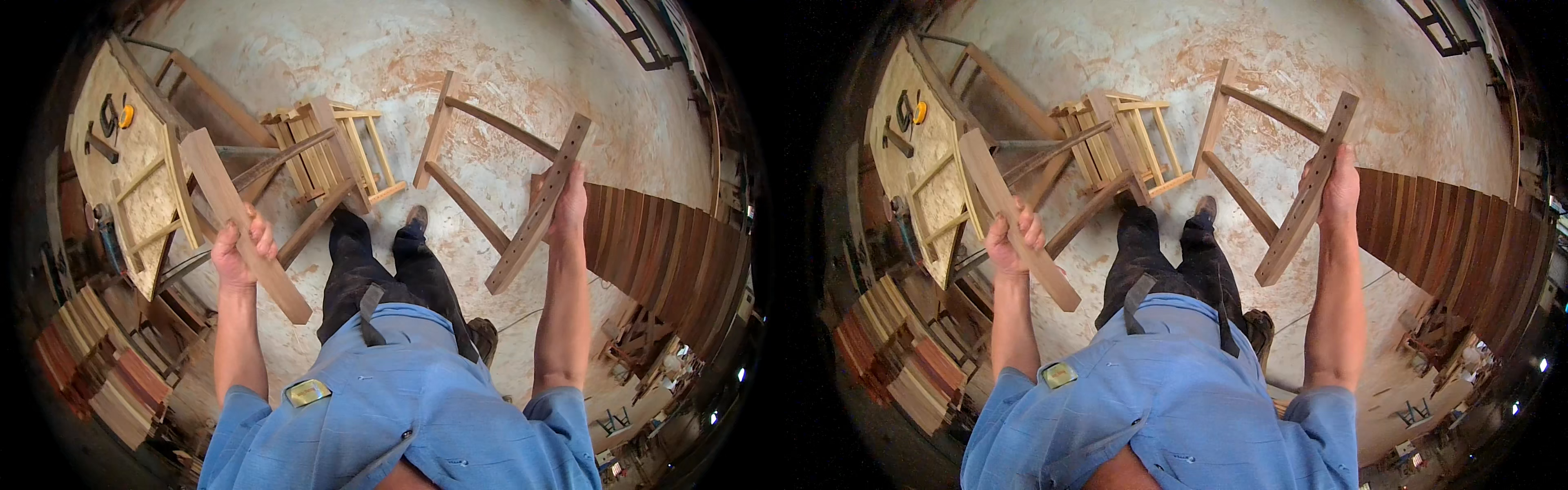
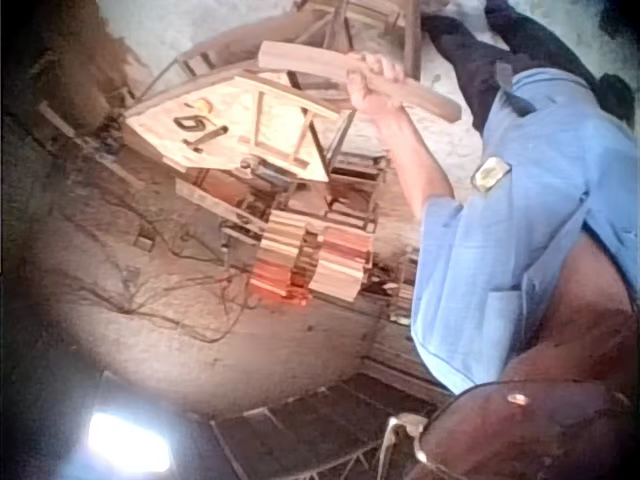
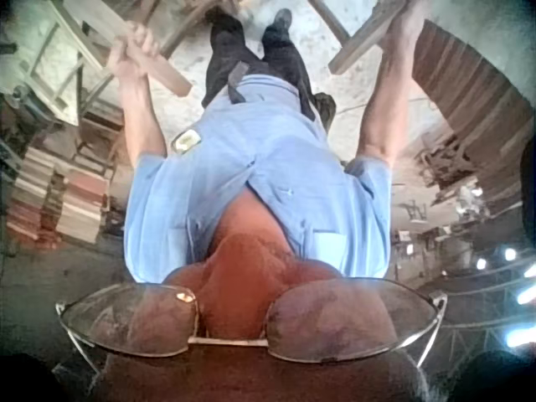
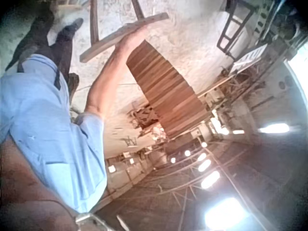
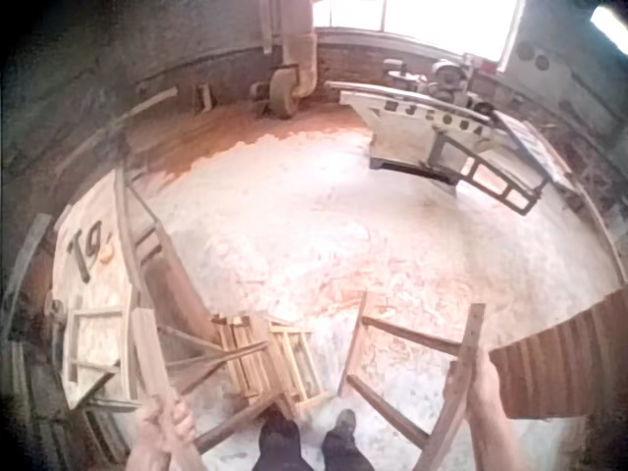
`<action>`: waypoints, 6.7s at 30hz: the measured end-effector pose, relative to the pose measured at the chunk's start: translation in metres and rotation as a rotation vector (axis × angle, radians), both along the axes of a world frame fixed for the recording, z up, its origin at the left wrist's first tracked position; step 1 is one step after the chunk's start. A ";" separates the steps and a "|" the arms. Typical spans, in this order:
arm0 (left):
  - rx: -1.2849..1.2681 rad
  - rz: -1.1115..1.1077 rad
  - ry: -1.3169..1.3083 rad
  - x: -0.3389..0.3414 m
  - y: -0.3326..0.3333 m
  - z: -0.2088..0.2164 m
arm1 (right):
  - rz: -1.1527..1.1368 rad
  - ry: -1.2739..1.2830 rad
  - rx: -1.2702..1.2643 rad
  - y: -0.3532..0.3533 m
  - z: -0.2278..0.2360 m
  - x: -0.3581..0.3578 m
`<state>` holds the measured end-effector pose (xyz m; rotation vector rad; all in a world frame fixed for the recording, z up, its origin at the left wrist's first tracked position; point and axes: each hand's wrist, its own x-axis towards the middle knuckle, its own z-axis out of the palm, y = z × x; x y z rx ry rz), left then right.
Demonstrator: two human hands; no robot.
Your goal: The person uses an electric sander to smooth the edges and surfaces of a wooden frame structure. They repeatedly reposition the frame on a workbench to access different sides and corners. After sanding, the person lifts the frame and places it on a stack of similar wooden frames.
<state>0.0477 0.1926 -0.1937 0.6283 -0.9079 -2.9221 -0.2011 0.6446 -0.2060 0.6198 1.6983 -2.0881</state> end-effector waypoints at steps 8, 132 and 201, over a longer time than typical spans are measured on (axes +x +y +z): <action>0.017 0.060 -0.166 -0.007 0.004 -0.038 | 0.142 -0.152 0.165 -0.013 -0.008 0.017; -1.557 -0.052 -1.168 0.319 -0.617 -0.027 | 0.391 -0.317 -0.136 -0.630 -0.050 0.317; -0.829 -0.053 -0.604 0.475 -0.325 -0.059 | 1.171 0.301 0.519 -0.633 0.076 0.452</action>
